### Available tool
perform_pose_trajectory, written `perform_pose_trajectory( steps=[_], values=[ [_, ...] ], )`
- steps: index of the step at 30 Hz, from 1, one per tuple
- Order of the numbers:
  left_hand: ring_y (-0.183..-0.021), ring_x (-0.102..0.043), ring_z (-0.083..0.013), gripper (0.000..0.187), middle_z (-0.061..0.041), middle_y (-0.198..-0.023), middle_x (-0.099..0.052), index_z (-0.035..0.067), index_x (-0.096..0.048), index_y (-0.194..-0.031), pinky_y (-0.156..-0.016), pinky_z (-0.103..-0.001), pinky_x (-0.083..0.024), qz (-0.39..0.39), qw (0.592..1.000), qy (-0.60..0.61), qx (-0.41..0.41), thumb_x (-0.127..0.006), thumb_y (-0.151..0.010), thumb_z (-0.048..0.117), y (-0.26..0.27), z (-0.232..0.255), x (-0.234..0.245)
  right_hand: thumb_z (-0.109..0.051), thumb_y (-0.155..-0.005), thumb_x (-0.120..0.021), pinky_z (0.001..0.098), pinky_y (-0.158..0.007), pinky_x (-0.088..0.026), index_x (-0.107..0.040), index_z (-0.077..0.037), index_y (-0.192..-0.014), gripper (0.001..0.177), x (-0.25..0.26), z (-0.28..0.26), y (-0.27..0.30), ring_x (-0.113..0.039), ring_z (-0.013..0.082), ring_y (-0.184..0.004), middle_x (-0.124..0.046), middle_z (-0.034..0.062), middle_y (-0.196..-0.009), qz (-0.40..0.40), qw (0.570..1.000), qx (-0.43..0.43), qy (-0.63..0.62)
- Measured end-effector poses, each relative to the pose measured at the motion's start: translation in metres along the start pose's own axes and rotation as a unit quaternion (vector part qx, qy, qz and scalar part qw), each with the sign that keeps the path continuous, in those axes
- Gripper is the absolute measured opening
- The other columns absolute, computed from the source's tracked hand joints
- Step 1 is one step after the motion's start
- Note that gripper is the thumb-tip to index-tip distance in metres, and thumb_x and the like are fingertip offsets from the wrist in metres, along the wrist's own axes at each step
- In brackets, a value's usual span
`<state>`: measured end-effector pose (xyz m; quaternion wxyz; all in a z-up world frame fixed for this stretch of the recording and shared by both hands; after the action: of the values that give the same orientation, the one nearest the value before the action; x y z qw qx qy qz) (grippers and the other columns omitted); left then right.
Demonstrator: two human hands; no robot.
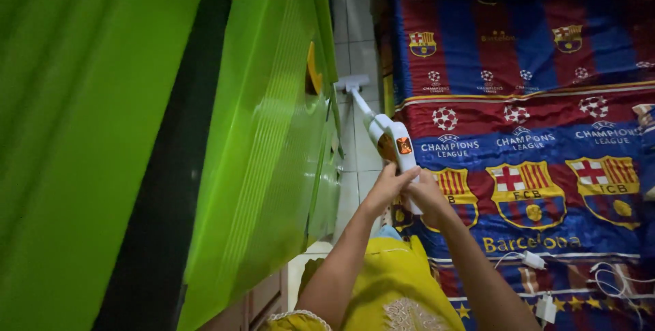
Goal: Vacuuming the floor and then the surface of a bed using a cordless vacuum cleaner.
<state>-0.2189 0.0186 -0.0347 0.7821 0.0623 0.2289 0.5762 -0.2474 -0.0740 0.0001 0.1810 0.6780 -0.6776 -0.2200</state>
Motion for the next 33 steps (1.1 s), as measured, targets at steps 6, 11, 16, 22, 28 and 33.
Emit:
perform_pose_trajectory(
  steps=[6, 11, 16, 22, 28, 33],
  values=[
    [-0.083, -0.061, -0.0198, 0.052, -0.011, -0.103, -0.068, 0.001, -0.059, -0.126, -0.07, -0.037, -0.049, 0.018, 0.997, -0.042, 0.06, -0.069, -0.092, 0.039, -0.02, 0.019, 0.015, -0.007, -0.086, -0.06, 0.029, -0.048, -0.044, -0.063, -0.002, -0.095, 0.01, -0.003, 0.005, -0.05, -0.058, 0.0136, -0.059, -0.062, 0.0045, -0.073, -0.021, 0.998, 0.06, 0.017],
    [-0.094, -0.066, -0.0146, 0.048, -0.008, -0.107, -0.07, -0.001, -0.063, -0.122, -0.082, -0.031, -0.054, 0.012, 1.0, -0.02, 0.003, -0.071, -0.093, 0.037, -0.08, -0.007, 0.039, -0.005, -0.084, -0.061, 0.032, -0.048, -0.044, -0.062, 0.0, -0.095, 0.013, -0.008, -0.008, -0.086, -0.057, 0.0165, -0.056, -0.06, 0.007, -0.07, -0.025, 0.997, 0.074, 0.015],
    [-0.095, -0.067, -0.0145, 0.043, -0.007, -0.106, -0.071, 0.002, -0.062, -0.119, -0.084, -0.031, -0.054, 0.024, 1.0, 0.013, -0.011, -0.071, -0.093, 0.035, -0.103, 0.026, 0.05, -0.004, -0.084, -0.063, 0.03, -0.05, -0.047, -0.062, 0.001, -0.097, 0.014, -0.016, -0.03, -0.128, -0.06, 0.0141, -0.057, -0.062, 0.0055, -0.072, -0.04, 0.992, 0.118, 0.014],
    [-0.089, -0.066, -0.0171, 0.043, -0.008, -0.102, -0.07, -0.001, -0.064, -0.117, -0.074, -0.036, -0.053, 0.018, 1.0, 0.001, -0.002, -0.069, -0.095, 0.036, -0.146, 0.036, 0.058, -0.001, -0.083, -0.057, 0.0341, -0.039, -0.043, -0.057, -0.001, -0.096, 0.013, -0.013, -0.037, -0.179, -0.057, 0.0186, -0.046, -0.059, 0.0074, -0.066, -0.043, 0.992, 0.111, -0.036],
    [-0.094, -0.068, -0.0123, 0.042, -0.006, -0.107, -0.071, 0.001, -0.064, -0.122, -0.08, -0.029, -0.055, 0.03, 0.999, 0.01, -0.036, -0.07, -0.096, 0.035, -0.199, 0.04, 0.071, 0.001, -0.086, -0.054, 0.0305, -0.042, -0.044, -0.06, -0.001, -0.097, 0.013, -0.011, -0.065, -0.213, -0.058, 0.0157, -0.047, -0.061, 0.0075, -0.066, -0.019, 0.995, 0.099, -0.004],
    [-0.068, -0.06, -0.0195, 0.042, -0.009, -0.091, -0.067, -0.001, -0.064, -0.115, -0.052, -0.036, -0.044, 0.035, 0.999, 0.002, 0.008, -0.067, -0.097, 0.037, -0.236, 0.042, 0.074, 0.001, -0.088, -0.052, 0.0302, -0.041, -0.041, -0.06, 0.001, -0.097, 0.012, -0.004, -0.079, -0.251, -0.056, 0.0154, -0.047, -0.06, 0.0076, -0.065, -0.011, 0.994, 0.111, 0.007]
  ],
)
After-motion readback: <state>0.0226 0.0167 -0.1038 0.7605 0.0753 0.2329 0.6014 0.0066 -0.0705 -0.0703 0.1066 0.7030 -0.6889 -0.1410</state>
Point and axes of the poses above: each hand's wrist, its own y-axis away from the middle knuckle, its own x-axis out of the back of the hand, z = x × y, the point moved 7 cm from there along -y, towards the middle knuckle
